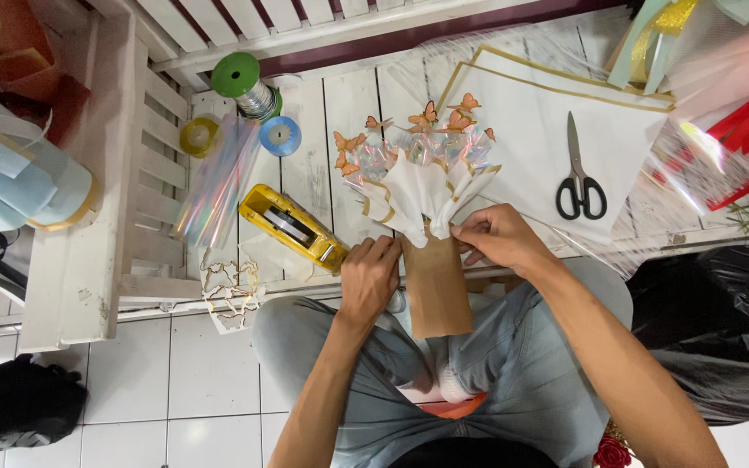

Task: The person assembles a butterfly-themed decorative bouquet by hand, using shears to cut paper, wrapping the stems with white paper, and securing the arrangement with adhesive tape.

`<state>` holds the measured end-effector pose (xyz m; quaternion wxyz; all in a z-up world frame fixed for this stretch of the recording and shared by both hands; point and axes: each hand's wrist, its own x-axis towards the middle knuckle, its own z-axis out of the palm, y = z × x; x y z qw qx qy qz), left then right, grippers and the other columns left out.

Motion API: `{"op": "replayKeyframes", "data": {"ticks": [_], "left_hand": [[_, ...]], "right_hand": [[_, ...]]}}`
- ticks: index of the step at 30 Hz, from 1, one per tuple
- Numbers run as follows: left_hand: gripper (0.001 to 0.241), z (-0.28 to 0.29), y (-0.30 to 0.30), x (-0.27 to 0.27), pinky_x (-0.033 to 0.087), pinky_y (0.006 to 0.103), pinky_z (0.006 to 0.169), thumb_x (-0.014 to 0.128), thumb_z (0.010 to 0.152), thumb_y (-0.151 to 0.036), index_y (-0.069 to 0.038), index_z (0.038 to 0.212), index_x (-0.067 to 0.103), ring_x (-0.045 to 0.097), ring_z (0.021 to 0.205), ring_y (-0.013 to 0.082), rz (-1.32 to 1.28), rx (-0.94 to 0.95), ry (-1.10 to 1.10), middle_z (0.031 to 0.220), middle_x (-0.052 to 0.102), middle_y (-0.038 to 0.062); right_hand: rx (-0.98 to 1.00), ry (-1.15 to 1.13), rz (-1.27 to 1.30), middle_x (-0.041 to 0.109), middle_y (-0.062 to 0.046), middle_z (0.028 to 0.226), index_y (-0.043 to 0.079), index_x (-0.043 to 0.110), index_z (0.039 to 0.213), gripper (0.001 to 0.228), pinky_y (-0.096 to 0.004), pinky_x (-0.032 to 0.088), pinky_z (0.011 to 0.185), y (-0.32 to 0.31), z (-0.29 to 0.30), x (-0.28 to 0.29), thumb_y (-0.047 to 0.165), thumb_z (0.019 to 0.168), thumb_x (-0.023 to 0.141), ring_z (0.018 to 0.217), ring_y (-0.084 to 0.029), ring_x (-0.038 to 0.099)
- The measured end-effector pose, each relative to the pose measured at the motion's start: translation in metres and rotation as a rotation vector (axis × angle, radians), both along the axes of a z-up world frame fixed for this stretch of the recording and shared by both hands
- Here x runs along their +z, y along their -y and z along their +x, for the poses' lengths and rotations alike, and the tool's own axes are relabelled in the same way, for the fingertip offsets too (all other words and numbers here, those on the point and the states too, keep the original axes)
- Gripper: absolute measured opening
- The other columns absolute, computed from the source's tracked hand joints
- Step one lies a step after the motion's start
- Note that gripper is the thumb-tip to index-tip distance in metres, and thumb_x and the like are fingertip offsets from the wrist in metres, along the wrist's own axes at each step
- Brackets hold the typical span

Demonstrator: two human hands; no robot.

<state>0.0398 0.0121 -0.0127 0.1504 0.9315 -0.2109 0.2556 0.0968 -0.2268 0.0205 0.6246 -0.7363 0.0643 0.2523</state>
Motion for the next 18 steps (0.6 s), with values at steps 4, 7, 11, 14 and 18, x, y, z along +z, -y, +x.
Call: {"op": "replayKeyframes", "data": {"ticks": [4, 7, 11, 14, 18], "left_hand": [[0.024, -0.006, 0.011, 0.015, 0.052, 0.0368, 0.064, 0.050, 0.094, 0.004, 0.004, 0.099, 0.073, 0.067, 0.073, 0.0340, -0.602, 0.061, -0.509, 0.084, 0.066, 0.015], [0.032, -0.006, 0.012, -0.017, 0.047, 0.0399, 0.067, 0.050, 0.101, -0.019, 0.003, 0.083, 0.067, 0.056, 0.068, 0.0250, -0.945, 0.230, -0.712, 0.068, 0.058, 0.018], [0.058, -0.015, 0.038, 0.033, 0.057, 0.0416, 0.079, 0.064, 0.096, -0.057, -0.002, 0.108, 0.076, 0.076, 0.091, 0.0326, -0.920, 0.476, -0.766, 0.094, 0.078, 0.017], [0.050, -0.021, 0.039, 0.024, 0.059, 0.0391, 0.084, 0.082, 0.087, -0.044, 0.001, 0.107, 0.075, 0.076, 0.096, 0.0310, -1.051, 0.517, -0.652, 0.099, 0.076, 0.020], [0.031, -0.031, 0.030, 0.011, 0.059, 0.0285, 0.073, 0.090, 0.082, -0.023, 0.000, 0.093, 0.073, 0.070, 0.079, 0.0152, -1.215, 0.414, -0.427, 0.079, 0.073, 0.011]], "right_hand": [[-0.056, -0.070, 0.120, 0.070, -0.026, 0.080, -0.013, 0.072, 0.086, 0.023, -0.042, 0.066, 0.066, 0.005, 0.004, -0.022, 0.008, 0.087, 0.080, 0.071, -0.031, 0.073], [-0.012, -0.039, 0.116, 0.070, -0.025, 0.083, -0.009, 0.075, 0.086, 0.022, -0.045, 0.066, 0.070, 0.002, 0.002, -0.024, 0.012, 0.089, 0.080, 0.076, -0.034, 0.076], [0.008, -0.024, 0.151, 0.071, -0.024, 0.088, -0.007, 0.077, 0.089, 0.020, -0.046, 0.065, 0.075, -0.002, -0.004, -0.017, 0.013, 0.091, 0.078, 0.078, -0.032, 0.076], [-0.032, 0.000, 0.196, 0.072, -0.024, 0.088, -0.008, 0.077, 0.090, 0.024, -0.044, 0.064, 0.080, -0.001, -0.007, -0.026, 0.014, 0.087, 0.084, 0.080, -0.030, 0.074], [-0.151, -0.066, 0.434, 0.075, -0.024, 0.092, -0.008, 0.065, 0.102, 0.030, -0.050, 0.062, 0.085, -0.007, -0.017, -0.035, 0.007, 0.085, 0.085, 0.085, -0.031, 0.073]]}}
